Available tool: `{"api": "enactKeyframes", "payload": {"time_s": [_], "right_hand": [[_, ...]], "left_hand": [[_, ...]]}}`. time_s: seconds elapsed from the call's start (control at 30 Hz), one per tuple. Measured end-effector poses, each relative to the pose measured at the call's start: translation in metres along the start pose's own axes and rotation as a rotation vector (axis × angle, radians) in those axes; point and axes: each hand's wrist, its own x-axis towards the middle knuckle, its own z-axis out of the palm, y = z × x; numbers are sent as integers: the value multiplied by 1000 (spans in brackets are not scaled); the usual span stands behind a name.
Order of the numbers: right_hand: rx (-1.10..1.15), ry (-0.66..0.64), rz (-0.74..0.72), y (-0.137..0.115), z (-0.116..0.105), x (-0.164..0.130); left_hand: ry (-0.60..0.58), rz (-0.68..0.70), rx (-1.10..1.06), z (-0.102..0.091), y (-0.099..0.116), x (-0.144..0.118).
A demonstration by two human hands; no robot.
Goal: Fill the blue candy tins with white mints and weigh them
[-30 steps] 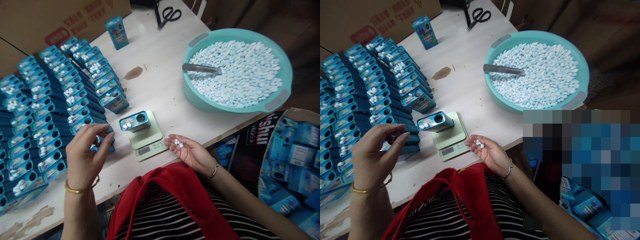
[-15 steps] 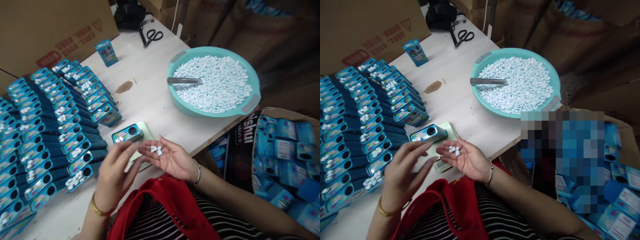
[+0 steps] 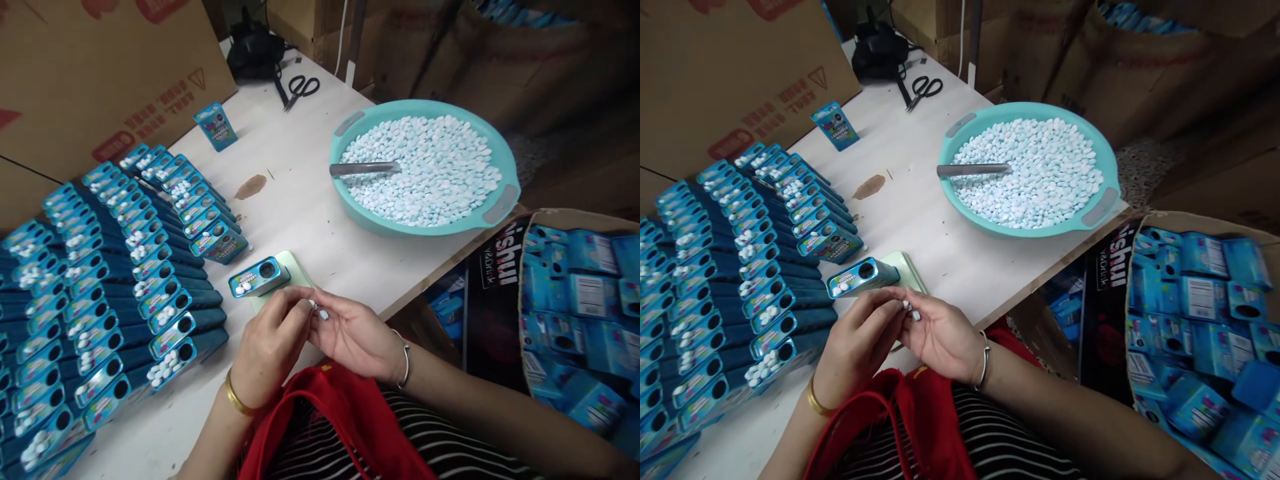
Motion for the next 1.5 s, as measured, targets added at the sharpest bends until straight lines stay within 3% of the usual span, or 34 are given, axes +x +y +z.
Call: {"api": "enactKeyframes", "payload": {"time_s": [0.17,0.43,0.63,0.77,0.97,1.07,1.27,1.5], "right_hand": [[-16,-1,-20,-3,7,2],[-22,-27,-36,-15,19,8],[-53,5,-65,-16,15,8],[-42,40,-55,-14,5,1],[-67,245,-15,-15,-36,-28],[-72,329,13,-15,-52,-43],[-78,331,11,-9,-56,-51],[-116,331,-11,-6,-48,-42]], "left_hand": [[-17,44,73,-7,-2,5],[240,-101,54,-32,-21,21],[183,-148,97,-35,-28,23],[72,-68,33,-16,-9,14],[-134,-81,29,48,27,0],[-204,-54,42,66,38,-4],[-263,-22,23,70,45,-6],[-261,-129,-16,67,42,-10]]}}
